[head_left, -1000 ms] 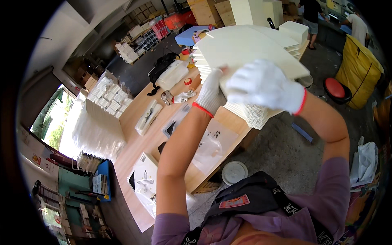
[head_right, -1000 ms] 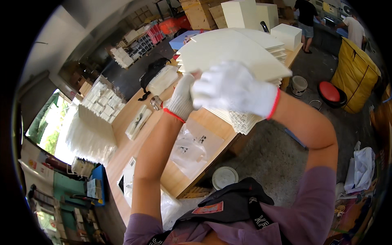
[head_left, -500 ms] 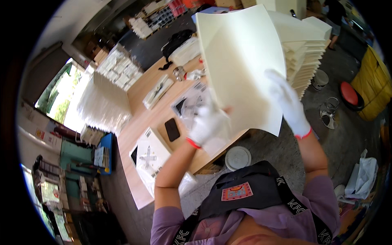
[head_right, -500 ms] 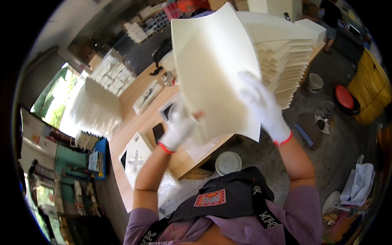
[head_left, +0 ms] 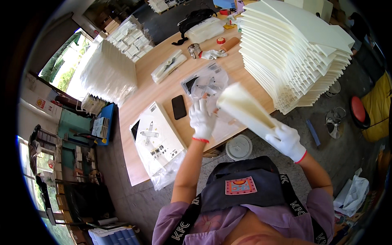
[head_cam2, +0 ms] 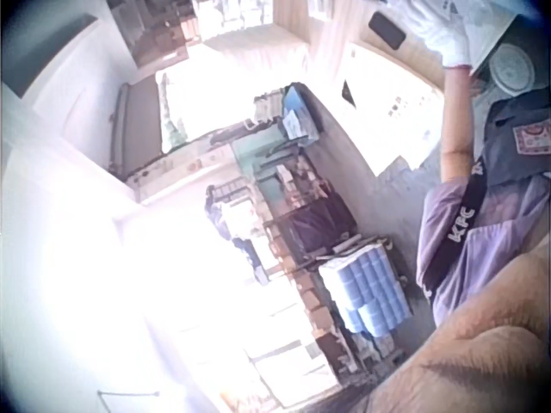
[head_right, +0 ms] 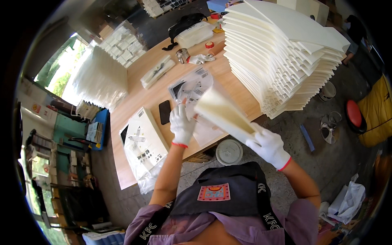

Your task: The person is packaging white foam sheets into plastic bags. They pick up a stack of foam sheets, place them into a plastic bag, and seal the bag. This process is repeated multiple times.

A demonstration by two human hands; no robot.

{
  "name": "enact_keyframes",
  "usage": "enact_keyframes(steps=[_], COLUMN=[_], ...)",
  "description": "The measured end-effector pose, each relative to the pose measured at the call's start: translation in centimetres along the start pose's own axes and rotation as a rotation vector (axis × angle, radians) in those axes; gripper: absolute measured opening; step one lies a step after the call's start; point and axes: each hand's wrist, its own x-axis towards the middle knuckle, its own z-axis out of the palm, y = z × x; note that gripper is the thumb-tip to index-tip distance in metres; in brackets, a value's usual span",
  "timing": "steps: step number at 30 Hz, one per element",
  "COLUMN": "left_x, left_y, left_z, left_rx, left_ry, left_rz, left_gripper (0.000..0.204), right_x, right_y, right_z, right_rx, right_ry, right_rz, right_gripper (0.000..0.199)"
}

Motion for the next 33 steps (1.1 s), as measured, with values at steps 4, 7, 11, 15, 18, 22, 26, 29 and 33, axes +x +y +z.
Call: enact_keyframes(steps=[4, 7, 11, 15, 18, 22, 26, 29, 33], left_x=[2.1, 0.8, -4.7, -9.0, -5.5, -2.2, -3.5, -3.8, -7.6], left_y=[-1.0, 0.4, 2.6, 2.9, 6.0, 10.1, 8.9, 3.7, 0.4], left_z=[0.4, -0.4, -3.0, -0.6, -1.1, -2.2, 0.2, 1.7, 2.8], left_rx=[-0.725, -1.024, -0.714, -0.85, -0.875, -0.901, -0.932, -0.717, -0.702], left_ry=[-0.367, -0.671, -0.571, -0.398, -0.472, -0.398, -0.406, -0.366, -0.393], left_rz=[-0.187, -0.128, 0.09, 0.653, 0.268, 0.264, 0.159, -0.067, 0.005], left_gripper=[0.038, 0.041, 0.024, 0.018, 0.034, 0.036, 0.037, 0.021, 0.02], right_x=[-0.9, 1.0, 3.9, 4.0, 5.2, 6.1, 8.1, 6.4, 3.7], right_y=[1.8, 1.4, 3.1, 6.2, 7.5, 3.3, -0.5, -2.1, -0.7], right_z=[3.7, 5.2, 5.5, 10.4, 14.8, 17.1, 15.1, 12.4, 12.6], right_rx=[-0.26, -0.267, -0.049, 1.31, 1.015, 1.008, -0.018, -0.264, -0.139], right_ry=[-0.285, -0.47, -0.648, -0.491, -0.43, -0.17, -0.114, -0.178, 0.07], right_rz=[-0.106, 0.019, 0.175, 0.553, 0.411, 0.47, 0.024, -0.11, -0.05], right_gripper=[0.022, 0.024, 0.027, 0.024, 0.022, 0.031, 0.034, 0.038, 0.039])
